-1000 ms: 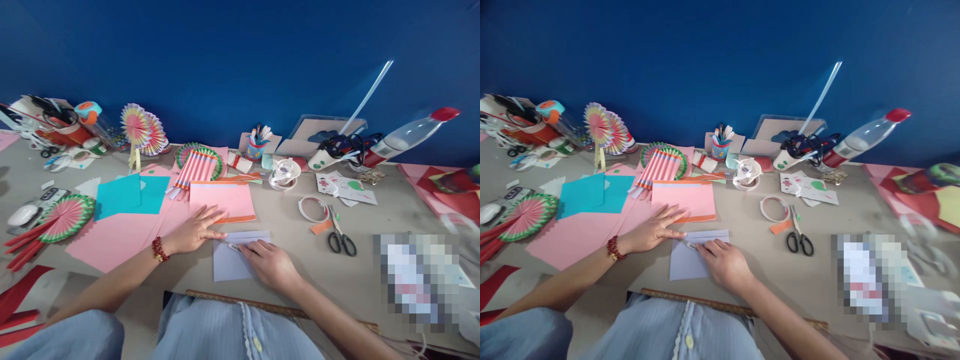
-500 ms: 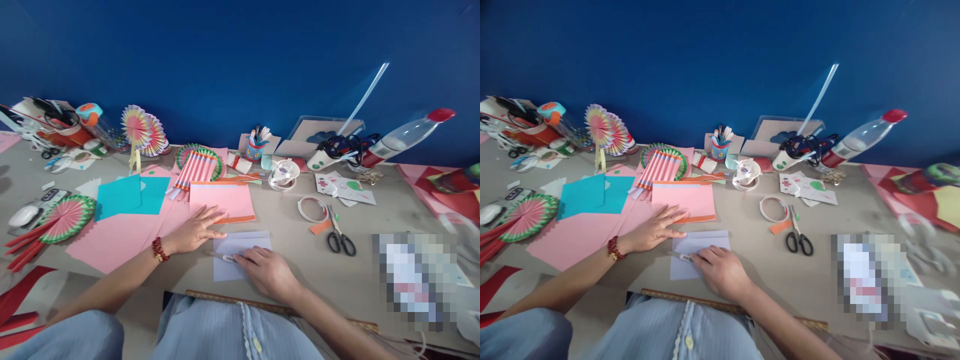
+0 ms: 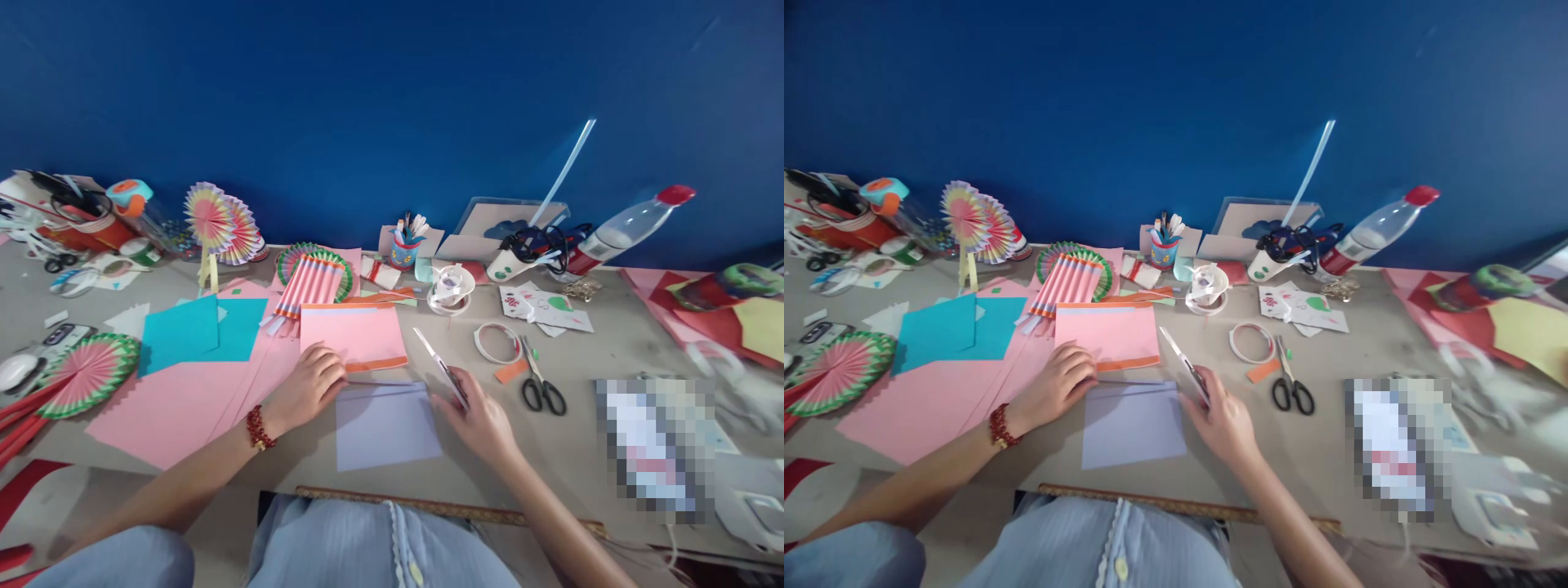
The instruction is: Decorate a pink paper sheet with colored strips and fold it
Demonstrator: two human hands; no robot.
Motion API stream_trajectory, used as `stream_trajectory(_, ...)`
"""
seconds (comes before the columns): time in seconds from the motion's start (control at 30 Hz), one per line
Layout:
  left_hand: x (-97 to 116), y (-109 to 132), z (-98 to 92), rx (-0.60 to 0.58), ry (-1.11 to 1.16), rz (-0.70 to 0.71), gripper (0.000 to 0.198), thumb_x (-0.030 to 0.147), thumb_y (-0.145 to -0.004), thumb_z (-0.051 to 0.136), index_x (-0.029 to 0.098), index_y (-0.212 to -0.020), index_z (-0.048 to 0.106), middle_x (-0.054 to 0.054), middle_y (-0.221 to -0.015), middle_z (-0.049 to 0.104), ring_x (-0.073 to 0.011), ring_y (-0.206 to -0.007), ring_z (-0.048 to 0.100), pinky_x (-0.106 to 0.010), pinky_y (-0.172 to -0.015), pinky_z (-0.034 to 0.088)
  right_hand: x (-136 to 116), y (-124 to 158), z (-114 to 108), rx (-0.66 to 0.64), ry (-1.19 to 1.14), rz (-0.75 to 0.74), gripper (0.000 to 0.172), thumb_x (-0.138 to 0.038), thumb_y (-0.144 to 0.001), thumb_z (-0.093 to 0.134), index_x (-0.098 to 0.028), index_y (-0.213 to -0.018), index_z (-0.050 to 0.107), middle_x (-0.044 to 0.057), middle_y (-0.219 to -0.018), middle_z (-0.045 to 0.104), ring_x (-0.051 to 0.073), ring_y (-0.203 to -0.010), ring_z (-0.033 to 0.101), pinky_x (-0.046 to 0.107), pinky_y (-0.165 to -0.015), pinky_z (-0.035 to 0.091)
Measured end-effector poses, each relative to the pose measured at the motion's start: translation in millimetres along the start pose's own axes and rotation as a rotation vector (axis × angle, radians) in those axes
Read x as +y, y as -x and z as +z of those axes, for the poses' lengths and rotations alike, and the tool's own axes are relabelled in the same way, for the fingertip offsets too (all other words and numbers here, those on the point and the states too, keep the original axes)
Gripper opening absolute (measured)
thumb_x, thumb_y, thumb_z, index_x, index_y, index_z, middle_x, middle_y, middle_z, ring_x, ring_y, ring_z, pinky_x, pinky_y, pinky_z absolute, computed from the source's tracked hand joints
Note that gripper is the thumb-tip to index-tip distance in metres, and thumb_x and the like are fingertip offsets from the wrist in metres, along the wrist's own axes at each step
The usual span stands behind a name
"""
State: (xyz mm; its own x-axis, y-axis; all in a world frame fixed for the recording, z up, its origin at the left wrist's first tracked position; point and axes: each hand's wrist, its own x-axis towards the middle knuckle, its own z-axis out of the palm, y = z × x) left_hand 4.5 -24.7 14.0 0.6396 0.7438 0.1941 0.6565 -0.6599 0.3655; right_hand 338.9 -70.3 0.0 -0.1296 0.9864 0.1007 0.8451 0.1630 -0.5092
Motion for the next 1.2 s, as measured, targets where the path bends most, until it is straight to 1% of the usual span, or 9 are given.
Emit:
stream_trajectory(0.17, 4.5, -6.8, 3.0, 0.080, 0.009, -0.038, 0.015, 0.019, -0.098, 0.047, 0.021, -0.102, 0.061, -0.003, -0.094, 0.064, -0.0189, -0.096, 0.056, -0.047, -0.108, 0.036, -9.9, -15.0, 11.4, -0.151, 0.159, -0.080, 0.026, -0.031, -0.092, 0.052, -0.022, -0.114, 0.061, 0.004, -0.088, 0.073, 0.019, -0.068, 0.068, 0.026, -0.058, 0.043)
stream_trajectory(0.3, 6.5, -11.1, 1.6, 0.112, 0.030, -0.056, 0.015, 0.023, -0.098, 0.049, 0.021, -0.105, 0.062, -0.004, -0.098, 0.066, -0.0200, -0.099, 0.057, -0.045, -0.104, 0.040, -9.7, -20.1, 9.6, -0.192, 0.166, -0.112, 0.021, -0.028, -0.095, 0.044, -0.021, -0.097, 0.064, 0.005, -0.089, 0.070, 0.019, -0.073, 0.067, 0.026, -0.060, 0.042)
stream_trajectory(0.53, 16.2, -14.5, -1.8, 0.023, 0.052, 0.005, 0.030, 0.038, -0.092, 0.061, 0.023, -0.118, 0.061, -0.009, -0.131, 0.058, -0.0262, -0.125, 0.048, -0.046, -0.108, 0.039, -0.8, -16.6, -8.5, -0.180, -0.163, -0.200, 0.020, -0.030, -0.093, 0.046, -0.020, -0.082, 0.059, 0.002, -0.079, 0.062, 0.015, -0.070, 0.060, 0.025, -0.065, 0.045)
stream_trajectory(0.73, 21.6, -17.2, -2.2, 0.073, 0.132, -0.069, 0.023, 0.026, -0.097, 0.053, 0.023, -0.119, 0.060, -0.006, -0.118, 0.064, -0.0223, -0.115, 0.055, -0.043, -0.103, 0.044, 1.2, -5.2, -21.3, -0.276, -0.386, -0.072, 0.022, -0.039, -0.092, 0.053, -0.020, -0.084, 0.060, -0.004, -0.061, 0.053, 0.011, -0.054, 0.048, 0.021, -0.053, 0.038)
stream_trajectory(0.83, 20.0, -18.2, -1.1, 0.119, 0.279, -0.154, 0.025, 0.025, -0.096, 0.052, 0.023, -0.120, 0.060, -0.007, -0.117, 0.064, -0.0213, -0.110, 0.058, -0.040, -0.099, 0.048, -3.3, 5.5, -17.7, -0.168, -0.522, -0.002, 0.025, -0.043, -0.090, 0.055, -0.019, -0.085, 0.062, -0.001, -0.068, 0.061, 0.012, -0.059, 0.052, 0.023, -0.056, 0.043)
stream_trajectory(0.93, 16.2, -21.8, 1.5, 0.118, 0.557, -0.311, 0.026, 0.025, -0.092, 0.052, 0.020, -0.117, 0.060, -0.006, -0.111, 0.067, -0.0178, -0.094, 0.065, -0.032, -0.083, 0.055, -14.0, 15.8, -11.9, -0.058, -0.635, 0.021, 0.026, -0.044, -0.088, 0.059, -0.019, -0.083, 0.064, 0.004, -0.079, 0.068, 0.016, -0.069, 0.061, 0.026, -0.064, 0.049)
stream_trajectory(1.0, 12.9, -26.3, -1.5, 0.124, 0.694, -0.368, 0.026, 0.024, -0.090, 0.051, 0.018, -0.115, 0.059, -0.006, -0.107, 0.068, -0.0170, -0.090, 0.066, -0.029, -0.078, 0.055, -22.3, 20.9, -10.5, -0.094, -0.703, -0.021, 0.027, -0.046, -0.088, 0.060, -0.019, -0.083, 0.065, 0.005, -0.080, 0.069, 0.017, -0.071, 0.063, 0.027, -0.066, 0.050)
stream_trajectory(1.1, 10.7, -37.3, -20.1, 0.134, 0.675, -0.292, 0.027, 0.016, -0.088, 0.046, 0.018, -0.111, 0.061, -0.006, -0.108, 0.067, -0.0174, -0.096, 0.065, -0.029, -0.082, 0.053, -30.3, 25.4, -12.0, -0.294, -0.791, -0.134, 0.034, -0.051, -0.089, 0.059, -0.019, -0.083, 0.069, 0.005, -0.075, 0.069, 0.016, -0.067, 0.062, 0.025, -0.062, 0.048)
stream_trajectory(1.2, 18.1, -54.7, -44.6, -0.016, 0.452, 0.006, 0.034, 0.007, -0.086, 0.041, 0.021, -0.104, 0.066, -0.004, -0.100, 0.068, -0.0178, -0.097, 0.062, -0.032, -0.092, 0.047, -30.1, 26.6, -12.5, -0.356, -0.820, -0.178, 0.042, -0.055, -0.093, 0.051, -0.019, -0.086, 0.071, 0.005, -0.074, 0.069, 0.016, -0.067, 0.062, 0.025, -0.062, 0.047)
